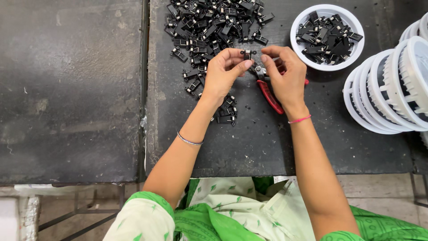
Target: The person uses red-handled pliers to trim small black plastic components with metal pins. They pick each component from a pile on the table, trim it, and place it into a white bowl. The process is repeated continuously throughout the clip.
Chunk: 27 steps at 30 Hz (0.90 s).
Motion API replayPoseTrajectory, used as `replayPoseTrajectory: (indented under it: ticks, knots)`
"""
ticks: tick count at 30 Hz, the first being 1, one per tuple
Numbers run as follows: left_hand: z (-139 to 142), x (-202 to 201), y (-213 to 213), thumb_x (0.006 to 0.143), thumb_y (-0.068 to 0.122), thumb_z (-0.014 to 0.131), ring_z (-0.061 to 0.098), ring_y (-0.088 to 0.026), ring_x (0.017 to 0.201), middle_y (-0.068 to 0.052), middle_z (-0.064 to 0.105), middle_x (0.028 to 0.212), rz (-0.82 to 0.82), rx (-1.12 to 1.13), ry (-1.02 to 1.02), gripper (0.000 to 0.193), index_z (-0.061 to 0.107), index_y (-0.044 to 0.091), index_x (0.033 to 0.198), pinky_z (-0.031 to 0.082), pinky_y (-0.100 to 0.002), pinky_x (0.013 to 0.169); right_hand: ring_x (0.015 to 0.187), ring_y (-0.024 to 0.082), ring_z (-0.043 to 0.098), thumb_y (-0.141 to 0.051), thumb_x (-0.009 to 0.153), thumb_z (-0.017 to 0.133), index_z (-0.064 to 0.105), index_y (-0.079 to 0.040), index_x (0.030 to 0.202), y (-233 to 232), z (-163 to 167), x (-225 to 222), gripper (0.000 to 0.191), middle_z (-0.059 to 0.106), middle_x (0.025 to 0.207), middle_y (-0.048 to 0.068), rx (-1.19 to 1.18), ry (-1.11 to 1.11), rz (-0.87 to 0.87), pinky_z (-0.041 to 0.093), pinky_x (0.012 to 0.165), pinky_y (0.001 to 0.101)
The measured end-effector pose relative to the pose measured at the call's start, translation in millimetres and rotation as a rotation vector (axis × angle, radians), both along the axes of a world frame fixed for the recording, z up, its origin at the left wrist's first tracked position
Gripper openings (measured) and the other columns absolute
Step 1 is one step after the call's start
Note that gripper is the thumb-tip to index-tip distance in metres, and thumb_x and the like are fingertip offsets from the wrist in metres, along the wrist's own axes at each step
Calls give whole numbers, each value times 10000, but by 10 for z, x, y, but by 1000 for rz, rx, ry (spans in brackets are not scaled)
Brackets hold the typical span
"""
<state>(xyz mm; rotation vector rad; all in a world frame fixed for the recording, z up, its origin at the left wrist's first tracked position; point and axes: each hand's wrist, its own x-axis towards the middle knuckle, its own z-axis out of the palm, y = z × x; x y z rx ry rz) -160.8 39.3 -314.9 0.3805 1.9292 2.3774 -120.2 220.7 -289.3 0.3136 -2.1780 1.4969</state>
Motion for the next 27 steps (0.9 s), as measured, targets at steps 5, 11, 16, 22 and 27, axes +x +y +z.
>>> replayPoseTrajectory:
  ticks: [5,11,16,22,27]
  knots:
    - [-69,-25,15,901,80,792,653,-65,825,-18,746,934,-13,-29,34,216,682,26,1079,527,-228,739,769,57,630,-119,1023,744,727,-9,1157,-12,24,-5,174,694,997,15,-71,-45,55,509,686,218]
    - [-51,-67,61,889,54,795,664,-72,839,-13,740,923,-9,-92,29,218,680,36,1072,527,-227,759,754,51,627,-125,1010,747,745,-7,1103,-22,2,-63,151,701,962,8,-109,-113,75,507,675,216]
    - [42,-33,66,875,94,807,671,-75,860,2,736,939,17,-173,127,285,671,57,1123,524,-230,788,746,48,624,-121,1012,741,737,-3,1084,-24,4,-71,139,701,950,2,-106,-119,68,501,668,213]
    - [110,4,60,964,173,735,685,-55,852,30,756,916,94,-214,138,156,743,60,1070,555,-216,774,793,57,641,-76,1006,745,725,6,1079,-71,63,-39,112,699,989,29,-27,-20,91,515,697,219]
    - [169,34,48,952,122,743,658,-55,803,13,746,882,120,-214,135,110,747,39,1024,541,-228,740,746,63,650,-48,993,735,713,10,1026,-91,62,39,69,671,935,32,62,36,83,504,648,231]
